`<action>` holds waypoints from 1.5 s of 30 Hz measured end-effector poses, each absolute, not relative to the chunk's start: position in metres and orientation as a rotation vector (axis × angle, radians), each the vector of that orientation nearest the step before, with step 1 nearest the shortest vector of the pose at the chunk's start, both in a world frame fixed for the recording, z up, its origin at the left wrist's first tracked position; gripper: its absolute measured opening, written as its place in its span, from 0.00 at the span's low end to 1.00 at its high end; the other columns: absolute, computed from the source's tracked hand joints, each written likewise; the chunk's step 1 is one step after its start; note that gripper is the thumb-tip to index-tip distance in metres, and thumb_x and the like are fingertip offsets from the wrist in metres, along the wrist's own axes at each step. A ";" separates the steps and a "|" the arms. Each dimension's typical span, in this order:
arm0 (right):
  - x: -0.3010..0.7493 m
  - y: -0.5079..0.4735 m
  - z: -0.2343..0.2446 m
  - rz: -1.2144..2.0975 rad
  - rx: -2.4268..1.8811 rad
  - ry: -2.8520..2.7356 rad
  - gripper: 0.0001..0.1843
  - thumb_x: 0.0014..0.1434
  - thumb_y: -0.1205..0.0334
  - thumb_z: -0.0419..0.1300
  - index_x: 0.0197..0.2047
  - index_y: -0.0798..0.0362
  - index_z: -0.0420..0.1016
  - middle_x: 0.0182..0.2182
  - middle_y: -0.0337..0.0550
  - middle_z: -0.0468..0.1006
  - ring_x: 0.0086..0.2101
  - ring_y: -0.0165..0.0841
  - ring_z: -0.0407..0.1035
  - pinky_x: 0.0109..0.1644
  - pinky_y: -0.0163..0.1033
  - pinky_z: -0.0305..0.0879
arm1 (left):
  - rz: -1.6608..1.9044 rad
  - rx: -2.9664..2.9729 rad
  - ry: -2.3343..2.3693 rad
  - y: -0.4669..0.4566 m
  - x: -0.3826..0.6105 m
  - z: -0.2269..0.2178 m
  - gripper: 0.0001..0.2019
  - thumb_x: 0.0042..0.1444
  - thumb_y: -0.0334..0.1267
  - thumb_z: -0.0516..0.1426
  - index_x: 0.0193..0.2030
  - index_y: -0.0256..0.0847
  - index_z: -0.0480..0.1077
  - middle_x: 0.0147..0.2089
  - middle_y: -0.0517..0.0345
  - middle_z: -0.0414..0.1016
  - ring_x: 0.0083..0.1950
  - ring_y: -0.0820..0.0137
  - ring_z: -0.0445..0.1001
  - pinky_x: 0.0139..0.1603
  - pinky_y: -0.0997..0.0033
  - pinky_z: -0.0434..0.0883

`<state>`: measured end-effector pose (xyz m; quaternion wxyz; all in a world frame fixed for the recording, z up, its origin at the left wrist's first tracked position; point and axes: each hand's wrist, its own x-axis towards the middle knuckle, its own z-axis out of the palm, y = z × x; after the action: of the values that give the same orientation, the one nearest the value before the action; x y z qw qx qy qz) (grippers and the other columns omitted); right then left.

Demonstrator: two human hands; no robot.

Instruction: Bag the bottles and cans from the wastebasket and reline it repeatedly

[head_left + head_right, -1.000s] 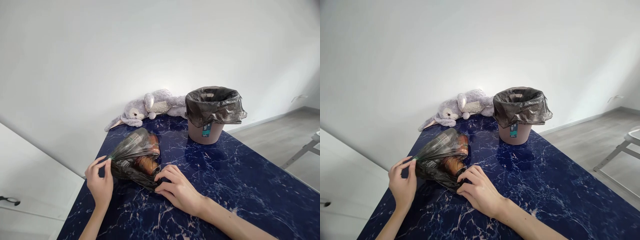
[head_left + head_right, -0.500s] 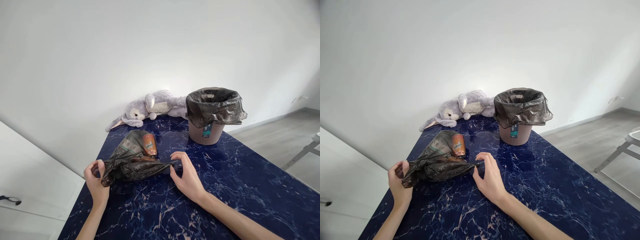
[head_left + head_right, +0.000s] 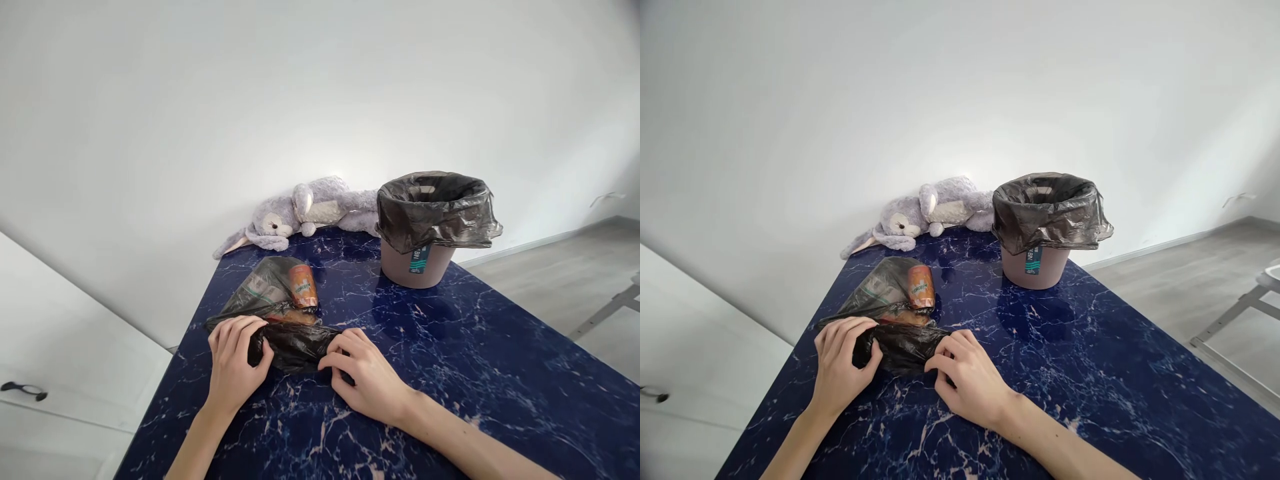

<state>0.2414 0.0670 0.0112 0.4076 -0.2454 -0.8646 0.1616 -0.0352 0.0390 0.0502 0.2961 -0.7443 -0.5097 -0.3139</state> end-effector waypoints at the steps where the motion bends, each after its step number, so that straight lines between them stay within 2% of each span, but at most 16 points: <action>1: 0.241 0.066 0.012 0.405 -0.630 -2.158 0.17 0.65 0.77 0.57 0.49 0.49 0.79 0.42 0.46 0.78 0.43 0.41 0.72 0.49 0.50 0.72 | -0.830 -1.953 -1.336 0.039 -0.035 0.050 0.13 0.63 0.31 0.61 0.53 0.46 0.73 0.50 0.49 0.83 0.55 0.51 0.79 0.64 0.45 0.65; 4: 0.241 0.064 0.013 0.394 -0.698 -2.059 0.18 0.68 0.74 0.56 0.57 0.49 0.74 0.50 0.51 0.74 0.49 0.43 0.71 0.53 0.52 0.73 | -0.788 -1.934 -1.245 0.038 -0.029 0.052 0.10 0.62 0.28 0.61 0.45 0.48 0.75 0.45 0.54 0.84 0.51 0.53 0.79 0.62 0.47 0.64; 7: 0.240 0.066 0.010 0.441 -0.823 -1.963 0.20 0.72 0.67 0.57 0.65 0.47 0.67 0.58 0.53 0.71 0.57 0.47 0.69 0.62 0.56 0.70 | -0.784 -2.070 -1.173 0.033 -0.018 0.054 0.11 0.61 0.23 0.60 0.36 0.46 0.71 0.37 0.60 0.82 0.47 0.58 0.79 0.60 0.48 0.64; 10: 0.239 0.072 0.004 0.558 -0.948 -1.920 0.28 0.71 0.60 0.62 0.71 0.46 0.60 0.60 0.52 0.73 0.59 0.47 0.70 0.64 0.57 0.69 | -0.833 -2.353 -1.152 0.028 -0.005 0.051 0.13 0.63 0.20 0.56 0.35 0.44 0.67 0.32 0.60 0.77 0.41 0.63 0.76 0.57 0.52 0.69; 12: 0.239 0.077 -0.001 0.616 -0.991 -1.928 0.27 0.69 0.60 0.65 0.67 0.47 0.65 0.55 0.49 0.78 0.54 0.47 0.73 0.61 0.57 0.70 | -0.859 -2.523 -1.109 0.025 0.003 0.046 0.13 0.65 0.19 0.55 0.35 0.43 0.65 0.31 0.60 0.75 0.37 0.67 0.72 0.51 0.58 0.72; 15: 0.240 0.082 -0.005 0.638 -1.007 -1.955 0.08 0.67 0.65 0.65 0.49 0.47 0.76 0.43 0.43 0.81 0.45 0.45 0.75 0.54 0.54 0.70 | -0.900 -2.642 -1.083 0.021 0.013 0.041 0.14 0.65 0.19 0.53 0.35 0.44 0.64 0.30 0.62 0.73 0.32 0.70 0.68 0.42 0.64 0.71; 17: 0.241 0.083 -0.006 0.643 -1.006 -1.948 0.05 0.67 0.67 0.63 0.41 0.47 0.76 0.38 0.40 0.81 0.40 0.43 0.75 0.49 0.50 0.69 | -0.933 -2.669 -1.083 0.019 0.018 0.040 0.13 0.64 0.19 0.53 0.38 0.44 0.65 0.31 0.62 0.74 0.32 0.70 0.68 0.39 0.65 0.70; 22: 0.242 0.081 -0.001 0.670 -1.006 -1.827 0.06 0.73 0.62 0.57 0.42 0.47 0.75 0.33 0.38 0.80 0.34 0.38 0.73 0.42 0.43 0.67 | -1.018 -2.543 -1.071 0.010 0.031 0.047 0.11 0.62 0.22 0.56 0.47 0.41 0.70 0.41 0.51 0.75 0.42 0.63 0.73 0.44 0.61 0.74; 25: 0.244 0.077 0.005 0.671 -0.967 -1.748 0.08 0.75 0.61 0.55 0.42 0.47 0.72 0.33 0.37 0.79 0.33 0.35 0.73 0.39 0.39 0.67 | -1.084 -2.588 -1.092 0.002 0.041 0.048 0.14 0.63 0.22 0.55 0.50 0.41 0.70 0.43 0.50 0.74 0.45 0.63 0.74 0.47 0.61 0.76; 27: 0.245 0.073 0.008 0.660 -0.930 -1.708 0.07 0.75 0.61 0.54 0.42 0.47 0.70 0.34 0.37 0.79 0.34 0.34 0.73 0.40 0.38 0.68 | -1.102 -2.682 -1.142 -0.001 0.046 0.045 0.16 0.65 0.22 0.53 0.56 0.42 0.69 0.49 0.48 0.76 0.51 0.62 0.77 0.54 0.60 0.77; 31: 0.247 0.067 0.015 0.623 -0.856 -1.672 0.09 0.76 0.62 0.53 0.41 0.47 0.68 0.33 0.36 0.76 0.32 0.32 0.70 0.39 0.36 0.66 | -1.116 -2.549 -1.479 0.002 0.044 0.035 0.20 0.73 0.28 0.50 0.68 0.45 0.64 0.65 0.44 0.73 0.68 0.58 0.71 0.69 0.53 0.71; 35: 0.249 0.064 0.019 0.583 -0.797 -1.672 0.11 0.76 0.64 0.53 0.38 0.47 0.65 0.29 0.34 0.70 0.29 0.31 0.64 0.35 0.35 0.61 | -1.202 -2.223 -1.903 0.009 0.037 0.024 0.19 0.78 0.37 0.47 0.72 0.50 0.60 0.70 0.45 0.66 0.73 0.54 0.67 0.71 0.47 0.69; 37: 0.249 0.062 0.020 0.570 -0.762 -1.688 0.12 0.76 0.66 0.52 0.37 0.47 0.63 0.29 0.34 0.68 0.29 0.31 0.62 0.34 0.35 0.59 | -1.217 -2.121 -2.015 0.011 0.036 0.021 0.18 0.79 0.41 0.46 0.71 0.49 0.60 0.68 0.44 0.67 0.70 0.53 0.70 0.66 0.47 0.72; 39: 0.250 0.059 0.022 0.561 -0.718 -1.716 0.12 0.75 0.68 0.52 0.37 0.47 0.61 0.28 0.34 0.66 0.29 0.31 0.60 0.34 0.35 0.58 | -1.182 -2.066 -2.018 0.011 0.036 0.021 0.14 0.79 0.42 0.46 0.66 0.48 0.63 0.61 0.45 0.71 0.62 0.53 0.74 0.59 0.47 0.73; 42: 0.250 0.055 0.026 0.554 -0.626 -1.782 0.13 0.72 0.70 0.51 0.35 0.47 0.57 0.28 0.34 0.65 0.29 0.31 0.59 0.35 0.36 0.57 | -1.091 -2.060 -1.886 0.011 0.034 0.026 0.11 0.79 0.38 0.44 0.56 0.48 0.66 0.48 0.51 0.74 0.50 0.56 0.75 0.54 0.48 0.69; 45: 0.249 0.052 0.029 0.528 -0.480 -1.888 0.14 0.68 0.72 0.51 0.35 0.47 0.52 0.27 0.33 0.62 0.28 0.31 0.56 0.35 0.38 0.55 | -1.038 -2.045 -1.755 0.012 0.027 0.029 0.13 0.77 0.32 0.44 0.56 0.47 0.67 0.44 0.53 0.75 0.44 0.58 0.75 0.51 0.51 0.67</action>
<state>0.2490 0.0523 0.0291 0.5326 -0.2013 -0.7917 0.2213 0.0270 0.0124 0.0293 0.1265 -0.7026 -0.6028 -0.3565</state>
